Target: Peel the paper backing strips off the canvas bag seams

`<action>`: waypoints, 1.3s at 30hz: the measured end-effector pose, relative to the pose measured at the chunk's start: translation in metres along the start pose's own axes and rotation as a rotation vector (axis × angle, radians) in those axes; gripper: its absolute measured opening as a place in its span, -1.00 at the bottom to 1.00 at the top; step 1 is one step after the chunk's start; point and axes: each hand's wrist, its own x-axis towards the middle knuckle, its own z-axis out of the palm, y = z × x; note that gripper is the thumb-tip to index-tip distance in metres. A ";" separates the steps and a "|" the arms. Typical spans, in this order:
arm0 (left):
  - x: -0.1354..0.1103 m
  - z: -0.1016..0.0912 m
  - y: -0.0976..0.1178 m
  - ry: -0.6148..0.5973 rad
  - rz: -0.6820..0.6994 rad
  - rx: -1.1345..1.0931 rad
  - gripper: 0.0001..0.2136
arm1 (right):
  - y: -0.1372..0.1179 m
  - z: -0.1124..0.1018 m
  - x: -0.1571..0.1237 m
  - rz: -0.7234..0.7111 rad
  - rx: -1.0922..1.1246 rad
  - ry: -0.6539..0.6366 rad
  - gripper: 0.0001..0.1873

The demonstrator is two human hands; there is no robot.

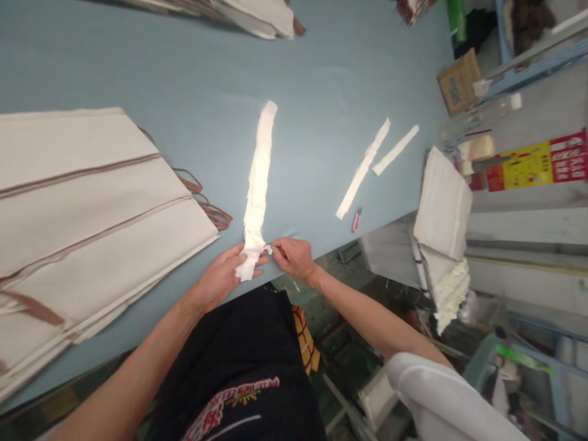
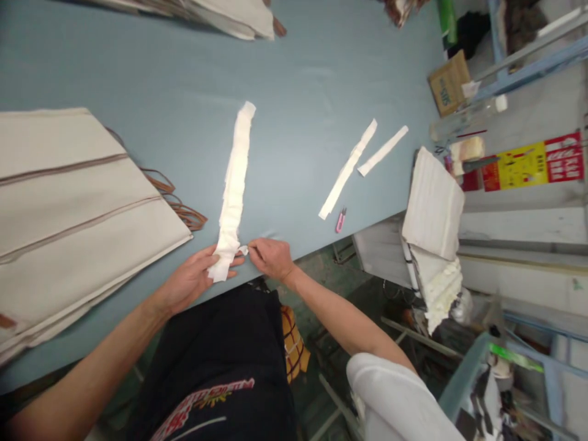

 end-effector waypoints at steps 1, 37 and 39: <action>0.001 0.000 0.001 0.001 -0.002 0.007 -0.66 | -0.001 0.000 0.001 0.004 -0.005 0.007 -0.70; 0.004 -0.011 -0.020 0.078 0.040 0.071 -0.36 | -0.009 -0.017 0.000 -0.243 0.115 0.274 -0.72; 0.005 -0.004 -0.011 0.102 0.088 0.108 -0.31 | -0.009 -0.015 0.001 -0.244 0.146 0.282 -0.72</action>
